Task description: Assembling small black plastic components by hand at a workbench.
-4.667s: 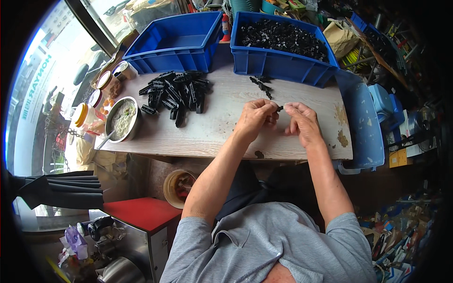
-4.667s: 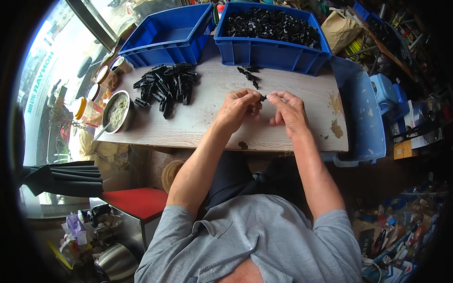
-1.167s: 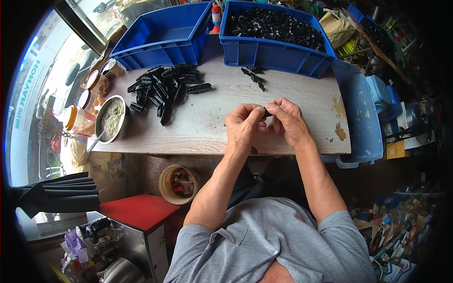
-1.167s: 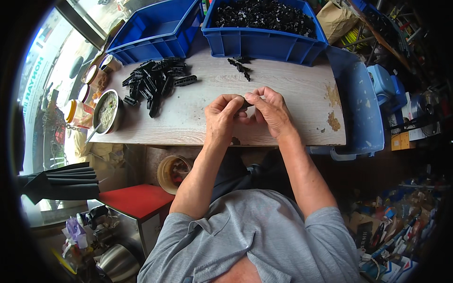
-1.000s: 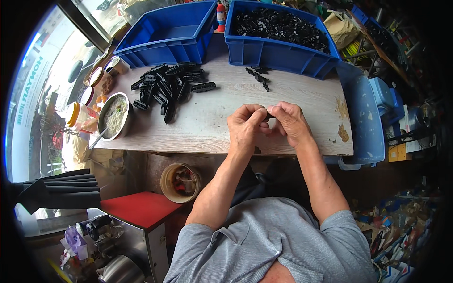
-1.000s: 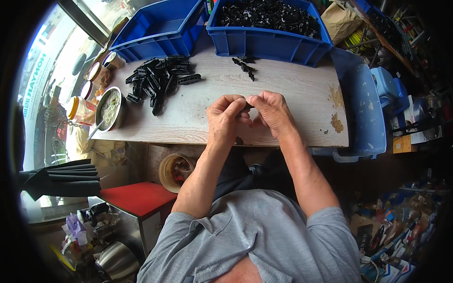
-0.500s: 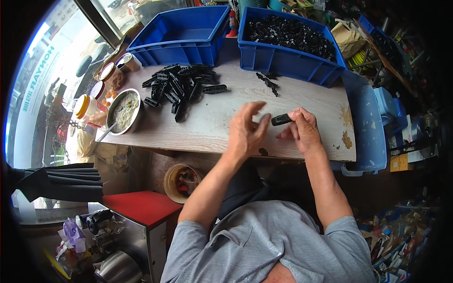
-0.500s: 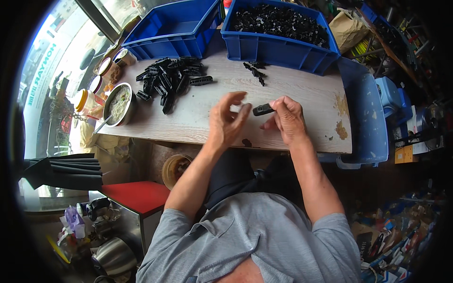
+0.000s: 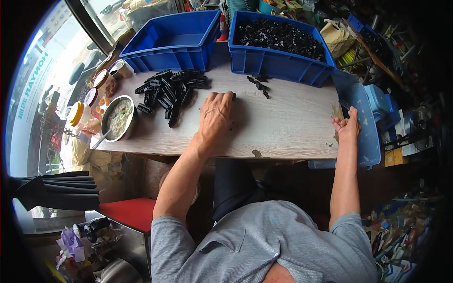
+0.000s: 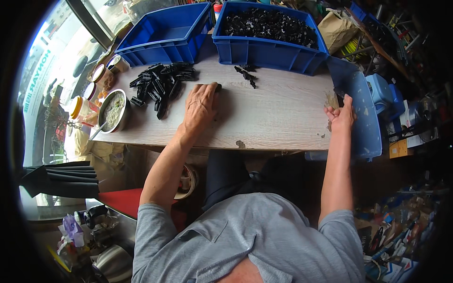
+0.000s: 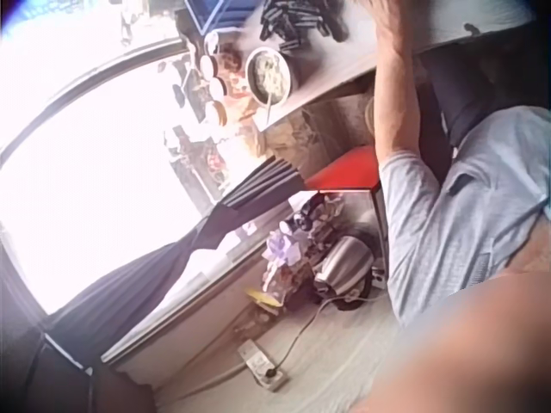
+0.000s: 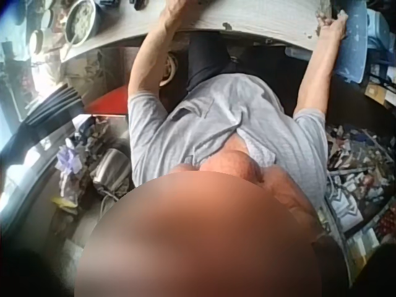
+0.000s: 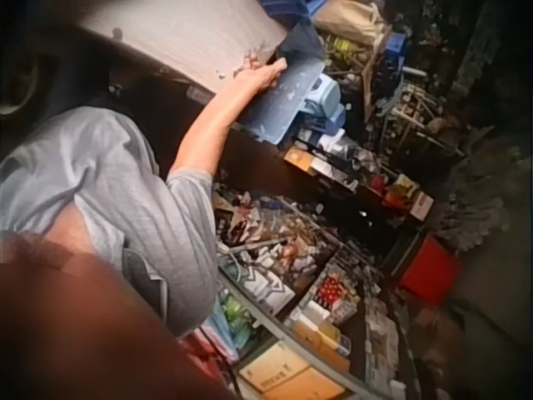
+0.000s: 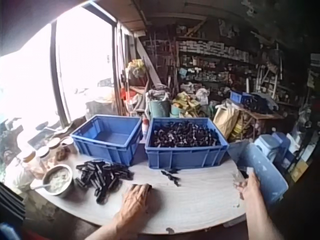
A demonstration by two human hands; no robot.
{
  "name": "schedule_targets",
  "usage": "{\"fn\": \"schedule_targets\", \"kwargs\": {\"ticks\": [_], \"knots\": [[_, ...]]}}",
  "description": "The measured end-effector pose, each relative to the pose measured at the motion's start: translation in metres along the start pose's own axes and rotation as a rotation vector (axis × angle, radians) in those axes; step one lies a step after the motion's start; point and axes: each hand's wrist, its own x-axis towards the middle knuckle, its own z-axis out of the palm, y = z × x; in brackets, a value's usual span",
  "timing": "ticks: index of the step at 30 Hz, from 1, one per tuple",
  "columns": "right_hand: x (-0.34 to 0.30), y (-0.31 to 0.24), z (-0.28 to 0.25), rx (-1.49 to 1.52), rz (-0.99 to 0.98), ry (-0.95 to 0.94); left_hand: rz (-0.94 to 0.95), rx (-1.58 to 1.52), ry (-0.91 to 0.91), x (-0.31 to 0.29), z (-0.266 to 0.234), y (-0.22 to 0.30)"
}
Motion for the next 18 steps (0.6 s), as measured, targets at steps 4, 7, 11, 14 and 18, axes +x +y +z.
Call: {"fn": "schedule_targets", "kwargs": {"ticks": [4,7,11,14,18], "knots": [[-0.024,0.007,0.024,-0.115,0.005,-0.050,0.020,0.022,0.150,0.003,0.000,0.006],[-0.052,0.021,0.049,-0.247,0.022,-0.265,-0.109,0.112,0.060,0.003,-0.002,0.005],[-0.081,0.039,0.083,-0.400,0.049,-0.481,-0.188,-0.035,0.304,-0.004,-0.006,0.004],[-0.094,0.051,0.110,-0.578,0.054,-0.601,-0.303,-0.335,0.375,-0.024,-0.013,0.026],[-0.107,0.058,0.137,-0.795,-0.026,-0.635,-0.623,-0.821,0.229,-0.054,-0.027,0.074]]}}
